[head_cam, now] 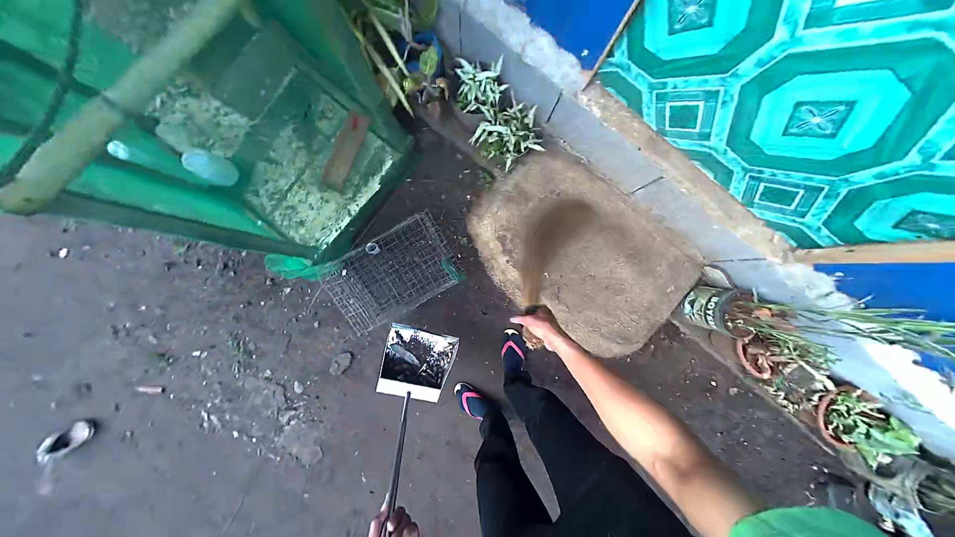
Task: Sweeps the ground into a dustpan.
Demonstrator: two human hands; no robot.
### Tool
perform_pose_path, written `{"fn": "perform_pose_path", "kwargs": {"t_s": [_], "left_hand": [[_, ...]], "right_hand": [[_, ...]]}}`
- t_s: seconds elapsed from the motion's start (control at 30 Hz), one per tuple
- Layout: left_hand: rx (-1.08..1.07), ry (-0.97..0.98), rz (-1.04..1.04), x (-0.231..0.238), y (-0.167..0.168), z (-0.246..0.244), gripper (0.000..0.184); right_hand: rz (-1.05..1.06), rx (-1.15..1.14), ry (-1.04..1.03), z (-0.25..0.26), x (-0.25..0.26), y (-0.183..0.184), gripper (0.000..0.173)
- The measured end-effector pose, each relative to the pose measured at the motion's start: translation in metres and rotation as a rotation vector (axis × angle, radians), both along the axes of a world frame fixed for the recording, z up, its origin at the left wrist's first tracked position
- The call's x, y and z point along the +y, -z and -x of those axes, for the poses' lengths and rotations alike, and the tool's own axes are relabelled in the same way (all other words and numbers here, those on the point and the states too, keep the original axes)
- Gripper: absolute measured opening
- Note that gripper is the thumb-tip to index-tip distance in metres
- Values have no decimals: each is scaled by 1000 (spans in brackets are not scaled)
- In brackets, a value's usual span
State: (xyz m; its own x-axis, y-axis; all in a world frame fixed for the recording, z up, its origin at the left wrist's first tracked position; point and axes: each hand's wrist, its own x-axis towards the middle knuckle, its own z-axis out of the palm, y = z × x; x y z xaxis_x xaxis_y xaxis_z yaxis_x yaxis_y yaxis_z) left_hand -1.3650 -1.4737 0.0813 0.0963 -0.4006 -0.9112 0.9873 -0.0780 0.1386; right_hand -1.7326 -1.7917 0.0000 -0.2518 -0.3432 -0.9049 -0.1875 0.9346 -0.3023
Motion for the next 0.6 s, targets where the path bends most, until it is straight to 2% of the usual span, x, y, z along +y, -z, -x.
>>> {"fn": "perform_pose_path", "kwargs": {"t_s": [0.03,0.1,0.2,0.27,0.37,0.47,0.53,0.6], "left_hand": [[2,-5,1,5,1,0,32],[-9,-22,-2,13,1,3,33],[-29,-55,-46,9,-1,0,39],[-33,-91,-94,14,-4,0,41],[-66,-129,-160,16,-11,-2,42],[-106,-158,-207,23,-19,-6,40],[-118,-187,-214,33,-23,-11,40],[-124,-202,-198,46,-25,-25,42]], "right_hand": [[-13,-72,-85,-4,-12,-8,68],[13,-148,-111,5,-8,-42,72],[95,-118,-23,28,49,-92,77],[121,29,128,41,102,-110,74],[68,237,374,49,140,-82,63],[-11,215,513,49,97,-25,53],[-62,83,430,31,50,-6,40],[-71,-83,310,1,27,-22,26]]}}
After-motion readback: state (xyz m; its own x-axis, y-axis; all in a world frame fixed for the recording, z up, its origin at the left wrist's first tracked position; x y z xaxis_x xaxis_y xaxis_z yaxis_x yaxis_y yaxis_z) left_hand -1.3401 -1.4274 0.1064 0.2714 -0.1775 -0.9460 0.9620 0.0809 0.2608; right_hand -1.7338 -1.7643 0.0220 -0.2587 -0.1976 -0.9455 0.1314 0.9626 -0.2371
